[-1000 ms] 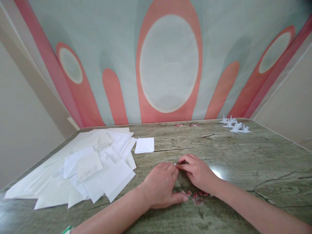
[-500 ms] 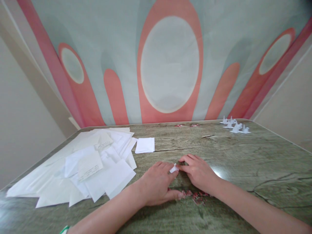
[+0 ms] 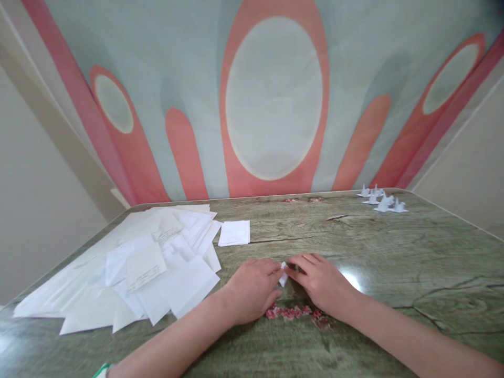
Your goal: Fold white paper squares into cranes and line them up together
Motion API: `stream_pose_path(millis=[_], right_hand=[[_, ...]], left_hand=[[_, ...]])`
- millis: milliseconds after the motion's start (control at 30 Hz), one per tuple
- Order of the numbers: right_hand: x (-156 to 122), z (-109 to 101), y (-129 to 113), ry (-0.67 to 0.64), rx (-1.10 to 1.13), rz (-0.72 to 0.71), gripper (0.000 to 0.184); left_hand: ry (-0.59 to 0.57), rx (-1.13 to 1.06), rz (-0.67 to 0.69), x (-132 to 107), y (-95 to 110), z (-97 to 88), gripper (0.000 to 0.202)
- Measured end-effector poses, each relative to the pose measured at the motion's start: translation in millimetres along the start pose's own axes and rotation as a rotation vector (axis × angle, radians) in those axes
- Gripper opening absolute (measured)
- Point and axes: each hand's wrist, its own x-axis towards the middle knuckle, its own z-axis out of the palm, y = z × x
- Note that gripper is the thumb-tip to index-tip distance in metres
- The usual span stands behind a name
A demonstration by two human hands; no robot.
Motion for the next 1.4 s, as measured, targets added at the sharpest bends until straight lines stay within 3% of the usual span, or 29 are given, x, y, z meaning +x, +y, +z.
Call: stream_pose_path(millis=[367,700,1400], right_hand=[[2,3,3,0.101,0.098,0.019,0.016],[6,7,6,0.18,-0.005,-0.178,0.019],[11,13,0,0.211,-0.046,-0.176,0.021]], left_hand=[[0.124,-0.029,-0.061,6,1,19.2,0.025],[0.27,0.01,0.018,7,-1,28.8,0.019],[0.284,0.088,0.007,11,-3,38.1,0.022]])
